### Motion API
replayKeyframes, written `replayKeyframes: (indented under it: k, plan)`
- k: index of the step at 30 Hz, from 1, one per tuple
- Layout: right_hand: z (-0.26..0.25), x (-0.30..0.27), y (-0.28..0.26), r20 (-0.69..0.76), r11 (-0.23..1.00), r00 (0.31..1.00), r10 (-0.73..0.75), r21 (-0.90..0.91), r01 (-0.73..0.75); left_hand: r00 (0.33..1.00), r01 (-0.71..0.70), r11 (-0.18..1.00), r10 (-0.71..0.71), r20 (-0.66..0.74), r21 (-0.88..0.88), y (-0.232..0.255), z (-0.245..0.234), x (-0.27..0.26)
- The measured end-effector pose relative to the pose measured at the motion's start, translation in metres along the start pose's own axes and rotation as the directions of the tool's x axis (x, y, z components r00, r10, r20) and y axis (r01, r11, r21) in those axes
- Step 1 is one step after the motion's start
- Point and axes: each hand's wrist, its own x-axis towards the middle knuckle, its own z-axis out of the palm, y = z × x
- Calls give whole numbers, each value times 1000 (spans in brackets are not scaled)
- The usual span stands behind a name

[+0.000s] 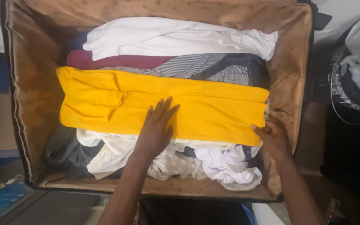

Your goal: Fold a yellow t-shirt and place it into a suitcase with other clothes.

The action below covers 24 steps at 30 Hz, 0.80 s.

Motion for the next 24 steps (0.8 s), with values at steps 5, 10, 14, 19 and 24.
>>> replayKeyframes:
  k: [5, 10, 14, 19, 24]
  plan:
    - [7, -7, -10, -141, 993, 990, -30, -118, 13, 928, 83, 951, -182, -324, -297, -22, -19, -22]
    - [20, -16, -20, -223, 983, 957, -185, -53, 177, 569, 227, 779, -593, -569, -585, -107, -36, -63]
    - [27, -27, -30, -311, 988, 942, -122, -129, 86, 311, 220, 532, -833, -458, -817, -190, -35, -109]
    - [33, -38, -34, -397, 990, 910, -121, 23, 141, 266, 311, 194, -958, -110, -931, -202, -63, -119]
    - [27, -33, -10, -476, 995, 874, -101, -47, 90, 345, 8, -143, -929, 137, -990, -223, -77, -116]
